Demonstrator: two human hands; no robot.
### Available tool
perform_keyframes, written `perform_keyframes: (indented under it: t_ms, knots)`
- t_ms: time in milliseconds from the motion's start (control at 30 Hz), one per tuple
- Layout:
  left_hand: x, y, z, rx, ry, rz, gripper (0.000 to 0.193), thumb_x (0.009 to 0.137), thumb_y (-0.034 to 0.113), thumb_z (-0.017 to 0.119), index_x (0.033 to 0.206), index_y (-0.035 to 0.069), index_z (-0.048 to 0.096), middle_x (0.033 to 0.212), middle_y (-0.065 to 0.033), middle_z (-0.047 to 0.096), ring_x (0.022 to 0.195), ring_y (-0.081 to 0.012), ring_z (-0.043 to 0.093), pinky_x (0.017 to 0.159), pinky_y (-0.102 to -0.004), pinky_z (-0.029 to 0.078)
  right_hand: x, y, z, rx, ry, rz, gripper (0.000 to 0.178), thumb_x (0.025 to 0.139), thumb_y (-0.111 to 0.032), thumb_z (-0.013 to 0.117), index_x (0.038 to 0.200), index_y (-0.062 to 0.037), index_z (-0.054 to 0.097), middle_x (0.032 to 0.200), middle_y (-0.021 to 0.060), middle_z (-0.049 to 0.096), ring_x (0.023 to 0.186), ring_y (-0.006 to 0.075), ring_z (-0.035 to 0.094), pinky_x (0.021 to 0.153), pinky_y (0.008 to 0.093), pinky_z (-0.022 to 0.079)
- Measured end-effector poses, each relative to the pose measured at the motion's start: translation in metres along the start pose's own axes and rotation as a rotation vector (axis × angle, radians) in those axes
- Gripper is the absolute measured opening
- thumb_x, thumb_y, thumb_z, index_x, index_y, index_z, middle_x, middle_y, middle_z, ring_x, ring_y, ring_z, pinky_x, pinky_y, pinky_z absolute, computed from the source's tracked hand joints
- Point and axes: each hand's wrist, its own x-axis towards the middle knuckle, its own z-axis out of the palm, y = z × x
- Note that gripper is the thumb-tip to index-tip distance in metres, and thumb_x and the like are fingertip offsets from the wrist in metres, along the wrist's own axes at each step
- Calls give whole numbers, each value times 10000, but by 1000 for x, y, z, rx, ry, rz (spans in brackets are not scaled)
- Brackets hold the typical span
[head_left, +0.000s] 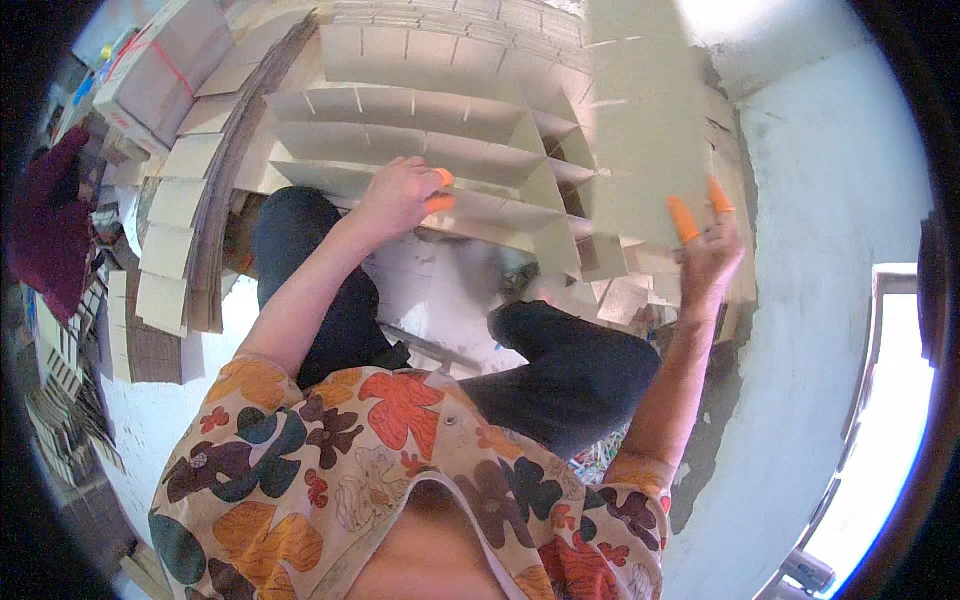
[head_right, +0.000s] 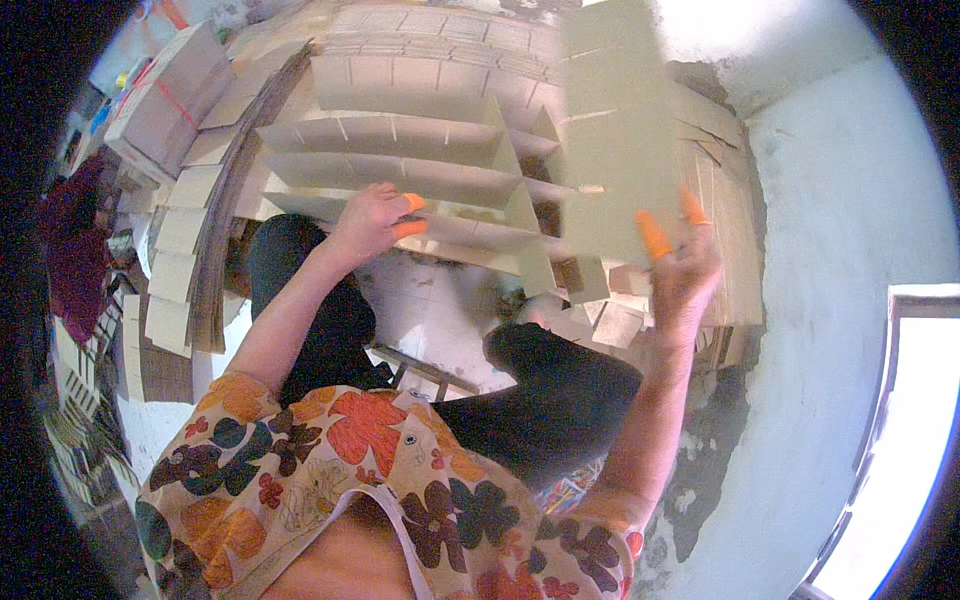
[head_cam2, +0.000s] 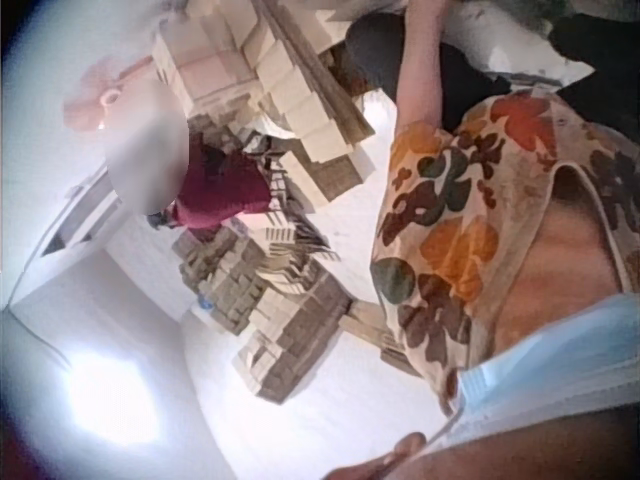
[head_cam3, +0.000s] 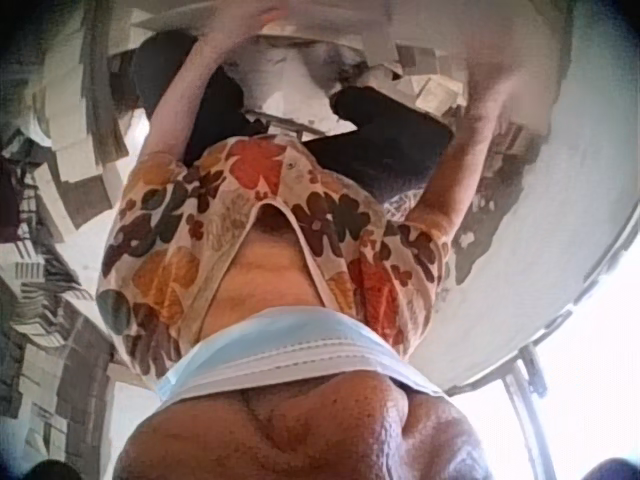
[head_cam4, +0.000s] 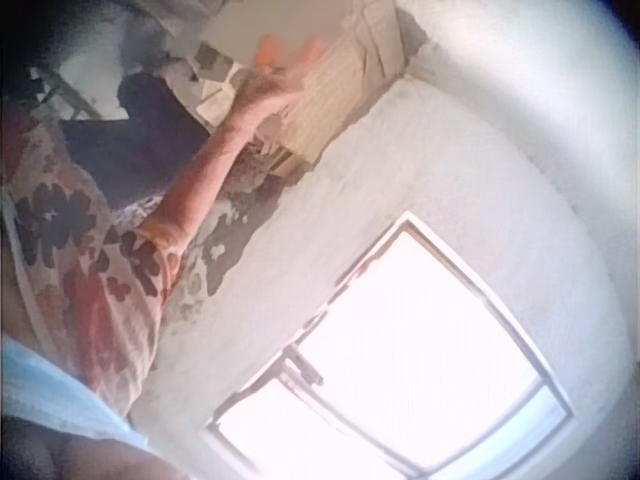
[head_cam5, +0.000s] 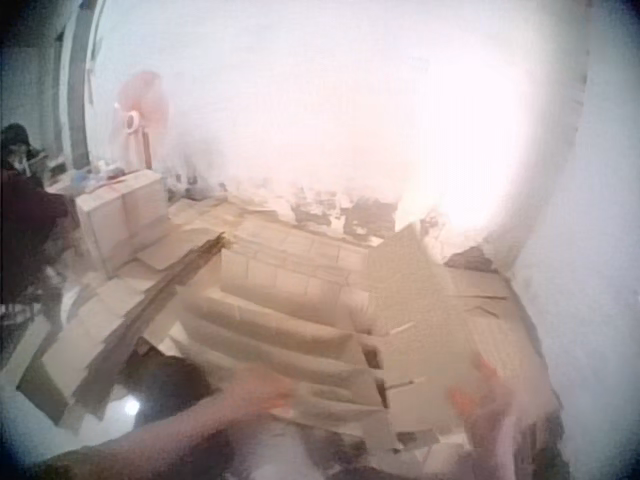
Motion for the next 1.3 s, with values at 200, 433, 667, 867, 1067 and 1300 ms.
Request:
perform_keyframes:
  t_ms: [200, 433, 667, 867, 1067, 1300]
  knots:
    - [-2, -6, 15, -35, 82, 69, 193, 699, 219, 713, 811, 91, 621, 659, -93, 580, 645, -301, 580, 565, -402, 464, -22, -32, 47, 59, -211, -301, 563, 716, -84, 747, 1241, -61, 545, 681, 109, 598, 526, 126, 450, 499, 288, 438]
    - [-2, 0, 15, -1, 64, 54, 181, 724, 224, 695, 796, 84, 604, 658, -109, 575, 648, -306, 582, 545, -413, 461, -26, -45, 66, 115, -291, -225, 533, 745, -78, 718, 1245, -61, 536, 787, 197, 634, 542, 226, 554, 541, 316, 466]
    - [4, 3, 14, 10, 60, 25, 182, 733, 234, 689, 799, 89, 602, 661, -113, 561, 640, -313, 572, 535, -422, 450, -24, -49, 67, 139, -312, -233, 510, 768, -45, 687, 1251, -42, 525, 796, 193, 637, 568, 246, 572, 569, 326, 477]
    - [4, -2, 19, -21, 81, 12, 187, 726, 239, 693, 806, 96, 602, 662, -116, 554, 648, -313, 575, 532, -427, 446, -23, -52, 71, 217, -322, -231, 476, 773, -54, 685, 1227, -30, 544, 838, 217, 633, 538, 199, 538, 557, 303, 469]
    - [6, 0, 19, -43, 70, -6, 197, 716, 234, 698, 812, 87, 608, 659, -116, 566, 658, -310, 574, 542, -422, 449, -25, -48, 67, 76, -284, -329, 489, 768, -46, 684, 1235, -35, 539, 793, 219, 620, 534, 213, 537, 551, 312, 465]
    - [7, 2, 17, -94, 124, 45, 160, 723, 207, 660, 721, 76, 568, 621, -114, 567, 658, -306, 582, 549, -418, 458, -25, -57, 63, 36, -383, -256, 421, 755, -34, 680, 1164, -11, 581, 841, 231, 617, 576, 308, 564, 559, 331, 471]
